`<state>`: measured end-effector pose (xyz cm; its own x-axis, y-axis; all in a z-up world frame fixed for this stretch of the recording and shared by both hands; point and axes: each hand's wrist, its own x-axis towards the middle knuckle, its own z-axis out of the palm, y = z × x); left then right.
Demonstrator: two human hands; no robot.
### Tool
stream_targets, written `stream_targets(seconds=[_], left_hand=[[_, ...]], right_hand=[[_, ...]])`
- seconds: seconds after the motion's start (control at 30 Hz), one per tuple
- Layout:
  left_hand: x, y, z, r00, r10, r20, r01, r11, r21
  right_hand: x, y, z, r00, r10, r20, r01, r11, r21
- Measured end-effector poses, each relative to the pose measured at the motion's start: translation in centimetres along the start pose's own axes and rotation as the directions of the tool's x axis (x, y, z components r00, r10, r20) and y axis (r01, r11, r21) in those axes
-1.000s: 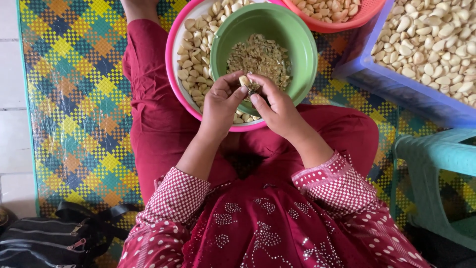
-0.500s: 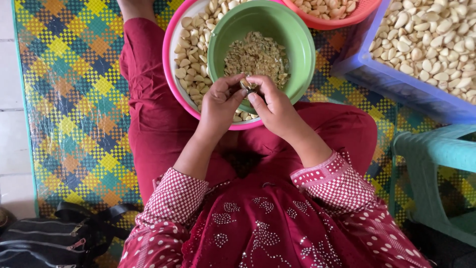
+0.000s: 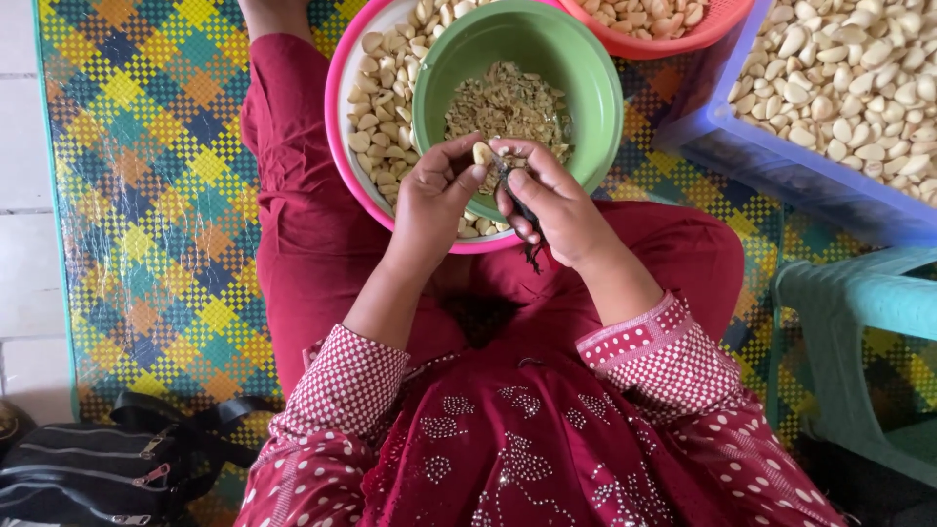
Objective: A person sits on the floor peeling garlic cloves by hand and sorting them into different bowls.
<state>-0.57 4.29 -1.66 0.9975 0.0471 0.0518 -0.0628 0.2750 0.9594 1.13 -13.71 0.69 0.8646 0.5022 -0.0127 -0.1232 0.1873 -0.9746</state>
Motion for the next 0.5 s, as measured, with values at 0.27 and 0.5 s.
stream_targets(seconds=[0.27, 0.5], left_hand=[[0.25, -0.24, 0.16, 1.000, 0.005, 0.027, -0.003, 0.997, -0.071], [0.24, 0.45, 0.33, 0.999, -0.001, 0.051, 0.004, 0.998, -0.061]], right_hand=[[0.11, 0.34, -0.35, 0.999, 0.017, 0.040, -0.023, 0.988, 0.150], [0.06, 0.53, -0.64, 0.998, 0.036, 0.054, -0.045, 0.984, 0.171]])
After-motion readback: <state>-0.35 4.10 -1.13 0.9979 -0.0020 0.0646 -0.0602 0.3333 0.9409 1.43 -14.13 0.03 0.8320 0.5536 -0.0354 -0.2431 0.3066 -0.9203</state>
